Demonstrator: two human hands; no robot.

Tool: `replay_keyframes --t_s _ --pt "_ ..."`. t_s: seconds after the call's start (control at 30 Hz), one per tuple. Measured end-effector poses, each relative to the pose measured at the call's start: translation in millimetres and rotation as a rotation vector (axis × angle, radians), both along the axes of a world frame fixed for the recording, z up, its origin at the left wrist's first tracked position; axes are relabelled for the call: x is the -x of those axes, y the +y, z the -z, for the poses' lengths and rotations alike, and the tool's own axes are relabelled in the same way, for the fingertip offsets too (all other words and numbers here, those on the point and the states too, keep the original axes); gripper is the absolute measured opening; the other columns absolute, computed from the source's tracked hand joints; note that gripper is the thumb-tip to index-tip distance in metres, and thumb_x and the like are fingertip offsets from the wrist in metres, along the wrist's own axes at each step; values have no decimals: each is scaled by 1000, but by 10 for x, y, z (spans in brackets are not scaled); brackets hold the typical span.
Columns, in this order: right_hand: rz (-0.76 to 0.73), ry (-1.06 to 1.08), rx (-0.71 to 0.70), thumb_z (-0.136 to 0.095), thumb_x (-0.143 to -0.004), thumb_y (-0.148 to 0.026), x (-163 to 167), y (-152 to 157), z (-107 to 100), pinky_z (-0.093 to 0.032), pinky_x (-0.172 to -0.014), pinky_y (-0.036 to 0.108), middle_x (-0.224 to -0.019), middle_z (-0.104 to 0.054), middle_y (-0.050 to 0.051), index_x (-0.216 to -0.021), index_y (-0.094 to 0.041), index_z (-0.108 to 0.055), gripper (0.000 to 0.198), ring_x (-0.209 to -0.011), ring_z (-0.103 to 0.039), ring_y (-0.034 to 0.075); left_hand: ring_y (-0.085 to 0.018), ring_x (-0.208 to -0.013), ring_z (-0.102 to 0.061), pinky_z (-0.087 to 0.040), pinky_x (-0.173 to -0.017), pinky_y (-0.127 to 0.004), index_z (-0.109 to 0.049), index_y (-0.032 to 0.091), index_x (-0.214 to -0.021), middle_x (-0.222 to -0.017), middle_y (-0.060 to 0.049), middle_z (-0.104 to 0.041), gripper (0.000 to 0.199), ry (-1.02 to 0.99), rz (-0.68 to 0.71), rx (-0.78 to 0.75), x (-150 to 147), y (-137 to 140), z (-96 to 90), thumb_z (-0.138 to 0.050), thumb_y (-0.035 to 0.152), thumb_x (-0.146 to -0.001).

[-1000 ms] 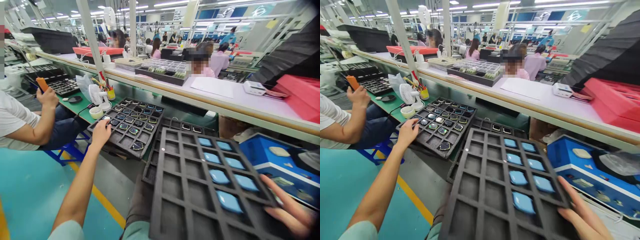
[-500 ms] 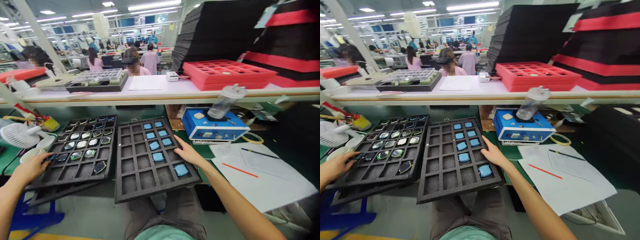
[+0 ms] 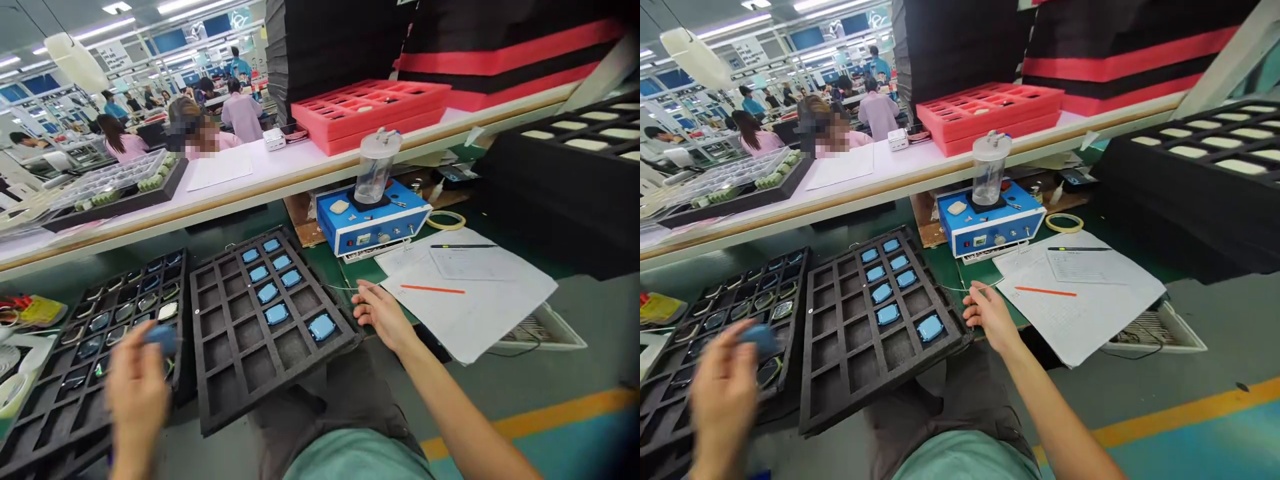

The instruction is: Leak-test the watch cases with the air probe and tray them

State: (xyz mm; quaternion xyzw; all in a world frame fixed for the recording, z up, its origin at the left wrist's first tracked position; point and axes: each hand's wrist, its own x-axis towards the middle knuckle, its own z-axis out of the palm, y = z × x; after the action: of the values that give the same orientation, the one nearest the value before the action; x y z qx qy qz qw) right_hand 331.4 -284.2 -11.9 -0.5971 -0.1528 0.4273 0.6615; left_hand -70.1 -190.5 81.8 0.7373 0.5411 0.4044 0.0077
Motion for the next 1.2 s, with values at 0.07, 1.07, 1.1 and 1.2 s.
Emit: replay_keyframes --t_s 0.07,1.07,1.1,1.2 --pt "11 53 -65 -86 -72 -49 60 107 13 -55 -42 18 -73 -66 -2 -103 -22 -68 45 -51 -63 10 -24 -99 -73 -63 -82 -37 -59 29 -130 -113 -6 -73 30 12 221 11 -723 -430 253 -43 25 -105" --pt "-221 -70 -596 -80 -91 -28 727 337 -465 -59 -58 21 -89 -69 0 -94 -24 -78 6 -69 -69 10 -18 -101 -75 -59 -93 -27 -70 18 -122 -107 -7 -79 45 -1180 245 730 -1864 -499 422 -83 40 -84" --pt "-207 -92 -600 -78 -92 -28 772 339 -436 -62 -61 22 -98 -71 1 -95 -24 -78 5 -75 -72 12 -18 -103 -75 -58 -95 -27 -73 18 -118 -109 -8 -80 42 -1167 250 709 -1880 -501 423 -83 38 -84" --pt "-163 -163 -592 -71 -98 -27 843 323 -378 -67 -72 27 -105 -75 4 -100 -24 -75 5 -90 -78 16 -22 -103 -77 -60 -92 -28 -78 17 -113 -113 -10 -81 36 -1134 206 698 -1931 -500 447 -84 34 -81"
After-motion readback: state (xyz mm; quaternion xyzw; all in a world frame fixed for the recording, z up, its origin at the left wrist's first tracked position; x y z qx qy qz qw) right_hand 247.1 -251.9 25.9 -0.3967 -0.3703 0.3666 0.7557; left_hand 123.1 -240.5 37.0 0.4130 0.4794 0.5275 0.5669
